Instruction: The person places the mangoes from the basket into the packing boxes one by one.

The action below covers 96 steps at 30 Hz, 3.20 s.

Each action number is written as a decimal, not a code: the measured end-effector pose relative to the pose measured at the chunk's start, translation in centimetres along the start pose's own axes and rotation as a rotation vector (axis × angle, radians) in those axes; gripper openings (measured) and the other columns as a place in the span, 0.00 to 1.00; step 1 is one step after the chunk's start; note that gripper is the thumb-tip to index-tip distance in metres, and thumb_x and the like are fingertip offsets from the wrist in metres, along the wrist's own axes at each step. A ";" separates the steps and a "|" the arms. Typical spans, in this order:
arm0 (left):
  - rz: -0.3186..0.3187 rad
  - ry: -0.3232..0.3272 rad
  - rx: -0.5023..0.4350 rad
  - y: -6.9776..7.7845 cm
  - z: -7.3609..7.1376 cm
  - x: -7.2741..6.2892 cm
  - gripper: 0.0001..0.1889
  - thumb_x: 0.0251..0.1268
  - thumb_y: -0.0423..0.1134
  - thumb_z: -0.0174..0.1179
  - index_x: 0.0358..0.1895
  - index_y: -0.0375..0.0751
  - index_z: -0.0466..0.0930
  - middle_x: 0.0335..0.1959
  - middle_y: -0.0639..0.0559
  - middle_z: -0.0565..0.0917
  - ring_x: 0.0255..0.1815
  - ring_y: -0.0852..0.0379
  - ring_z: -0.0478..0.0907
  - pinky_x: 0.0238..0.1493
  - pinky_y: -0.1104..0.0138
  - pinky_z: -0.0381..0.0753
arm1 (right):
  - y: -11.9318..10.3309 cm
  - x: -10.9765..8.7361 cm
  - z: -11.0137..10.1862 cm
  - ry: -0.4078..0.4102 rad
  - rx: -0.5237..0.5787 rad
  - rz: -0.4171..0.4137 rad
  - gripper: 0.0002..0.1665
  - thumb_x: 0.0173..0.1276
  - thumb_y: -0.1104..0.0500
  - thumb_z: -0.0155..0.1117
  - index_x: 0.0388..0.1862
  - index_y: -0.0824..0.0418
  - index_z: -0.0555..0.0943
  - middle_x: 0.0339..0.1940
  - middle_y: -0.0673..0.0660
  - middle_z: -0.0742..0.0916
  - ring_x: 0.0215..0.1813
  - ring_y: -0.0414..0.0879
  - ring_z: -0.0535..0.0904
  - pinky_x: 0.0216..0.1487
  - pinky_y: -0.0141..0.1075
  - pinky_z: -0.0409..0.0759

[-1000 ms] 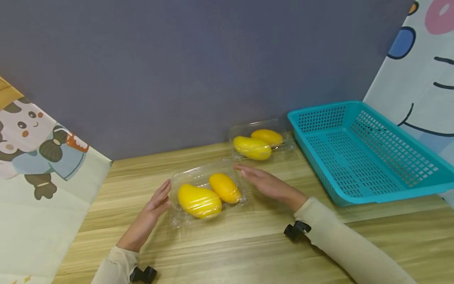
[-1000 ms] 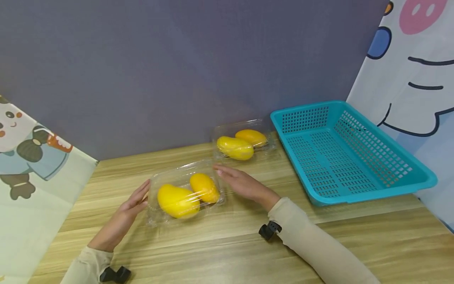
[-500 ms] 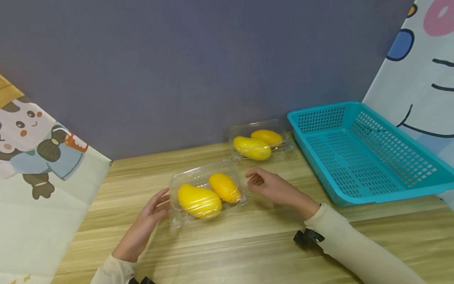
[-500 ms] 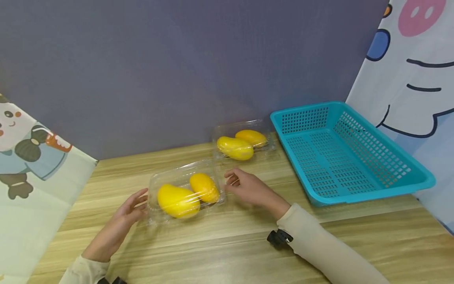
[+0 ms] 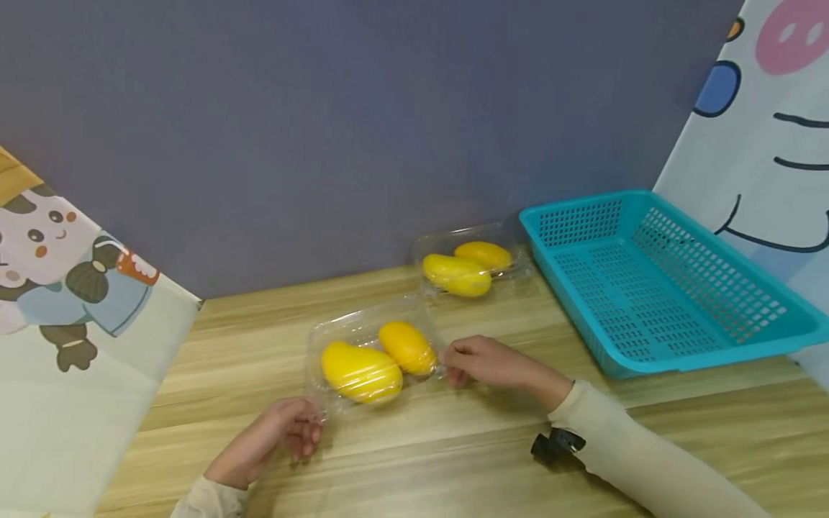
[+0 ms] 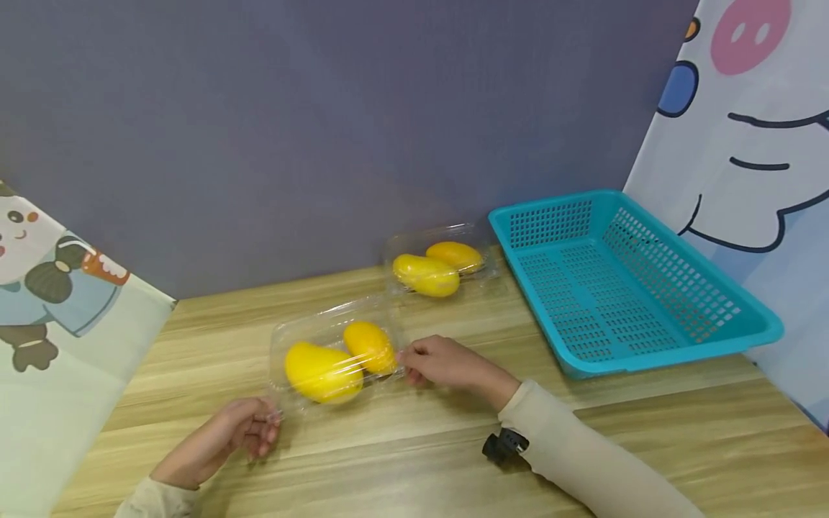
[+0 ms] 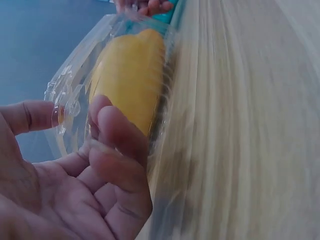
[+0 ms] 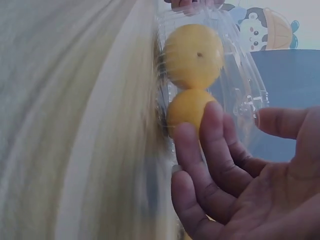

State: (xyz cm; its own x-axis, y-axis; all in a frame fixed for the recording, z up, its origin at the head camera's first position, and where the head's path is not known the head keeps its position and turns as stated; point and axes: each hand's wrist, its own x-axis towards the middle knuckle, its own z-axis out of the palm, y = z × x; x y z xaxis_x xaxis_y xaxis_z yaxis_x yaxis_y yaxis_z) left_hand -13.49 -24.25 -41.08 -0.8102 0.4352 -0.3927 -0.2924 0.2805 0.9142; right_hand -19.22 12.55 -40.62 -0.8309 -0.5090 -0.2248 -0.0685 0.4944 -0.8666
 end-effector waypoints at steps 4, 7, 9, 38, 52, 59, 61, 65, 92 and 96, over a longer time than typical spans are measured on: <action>0.025 -0.053 -0.029 -0.2 -0.1 0.3 0.13 0.74 0.40 0.44 0.32 0.44 0.77 0.24 0.59 0.81 0.22 0.64 0.77 0.22 0.75 0.73 | 0.0 0.2 0.2 0.001 0.080 0.011 0.20 0.79 0.51 0.50 0.36 0.64 0.80 0.35 0.56 0.87 0.40 0.47 0.84 0.48 0.41 0.86; 0.030 -0.068 -0.024 -0.2 -0.2 0.4 0.14 0.74 0.40 0.44 0.31 0.44 0.76 0.23 0.59 0.80 0.22 0.63 0.76 0.22 0.74 0.73 | -0.1 0.3 0.4 0.011 0.113 0.020 0.18 0.79 0.53 0.50 0.37 0.64 0.80 0.34 0.57 0.86 0.39 0.45 0.84 0.47 0.40 0.86; 0.034 -0.070 -0.015 -0.2 -0.3 0.5 0.14 0.74 0.40 0.43 0.31 0.44 0.76 0.23 0.59 0.80 0.22 0.63 0.76 0.22 0.74 0.73 | -0.1 0.4 0.6 0.020 0.140 0.024 0.17 0.79 0.54 0.50 0.37 0.65 0.80 0.34 0.57 0.86 0.38 0.45 0.83 0.47 0.40 0.86; 0.005 0.046 -0.028 0.0 -0.4 0.6 0.13 0.73 0.39 0.44 0.30 0.45 0.75 0.22 0.59 0.80 0.24 0.62 0.78 0.27 0.73 0.77 | -0.1 1.6 1.8 0.089 0.256 0.095 0.14 0.73 0.54 0.53 0.36 0.63 0.78 0.29 0.53 0.84 0.32 0.42 0.80 0.32 0.31 0.75; -0.005 0.061 -0.025 0.1 -0.4 0.8 0.12 0.73 0.40 0.46 0.30 0.43 0.74 0.22 0.57 0.78 0.24 0.62 0.76 0.29 0.72 0.78 | -0.1 1.8 2.0 0.088 0.238 0.097 0.15 0.72 0.56 0.52 0.35 0.66 0.79 0.23 0.51 0.82 0.27 0.42 0.77 0.28 0.31 0.71; -0.002 0.067 -0.031 0.0 -0.6 0.9 0.12 0.72 0.39 0.47 0.29 0.45 0.75 0.23 0.59 0.78 0.24 0.64 0.75 0.30 0.73 0.78 | 0.0 1.8 2.0 0.086 0.249 0.109 0.14 0.72 0.56 0.52 0.35 0.65 0.79 0.24 0.51 0.82 0.28 0.42 0.76 0.29 0.31 0.72; 0.016 0.055 -0.027 -0.1 -0.7 0.8 0.12 0.72 0.38 0.46 0.29 0.46 0.76 0.23 0.60 0.78 0.25 0.64 0.76 0.30 0.73 0.78 | 0.0 1.8 2.0 0.083 0.252 0.111 0.14 0.72 0.55 0.53 0.35 0.65 0.79 0.24 0.51 0.82 0.29 0.42 0.76 0.29 0.31 0.72; 0.007 0.063 -0.026 0.0 -0.9 0.4 0.12 0.75 0.39 0.45 0.32 0.46 0.76 0.24 0.60 0.78 0.25 0.64 0.76 0.31 0.72 0.79 | -0.1 1.7 1.9 0.078 0.247 0.108 0.15 0.75 0.55 0.53 0.36 0.66 0.79 0.25 0.52 0.83 0.29 0.42 0.77 0.30 0.31 0.73; 0.443 0.745 1.243 1.5 9.5 -0.3 0.34 0.70 0.48 0.57 0.76 0.44 0.61 0.79 0.45 0.59 0.79 0.41 0.56 0.83 0.58 0.48 | -4.2 -3.1 4.7 0.261 -0.863 -0.367 0.36 0.76 0.38 0.50 0.77 0.52 0.65 0.79 0.54 0.67 0.80 0.53 0.60 0.74 0.53 0.69; 0.449 0.735 1.220 1.6 8.7 0.1 0.33 0.71 0.47 0.57 0.75 0.42 0.62 0.78 0.43 0.61 0.79 0.40 0.57 0.75 0.47 0.64 | -4.1 -2.7 4.5 0.248 -0.867 -0.372 0.37 0.76 0.39 0.51 0.78 0.52 0.62 0.80 0.55 0.65 0.81 0.53 0.58 0.75 0.52 0.68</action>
State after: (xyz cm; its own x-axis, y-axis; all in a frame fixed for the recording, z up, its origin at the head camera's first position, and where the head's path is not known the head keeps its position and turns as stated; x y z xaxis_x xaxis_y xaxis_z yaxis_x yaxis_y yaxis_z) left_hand -9.62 -16.26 -40.58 -0.8919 0.2640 0.3673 0.3375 0.9290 0.1519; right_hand -14.20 8.68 -38.47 -0.7596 -0.6240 0.1833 -0.6504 0.7295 -0.2118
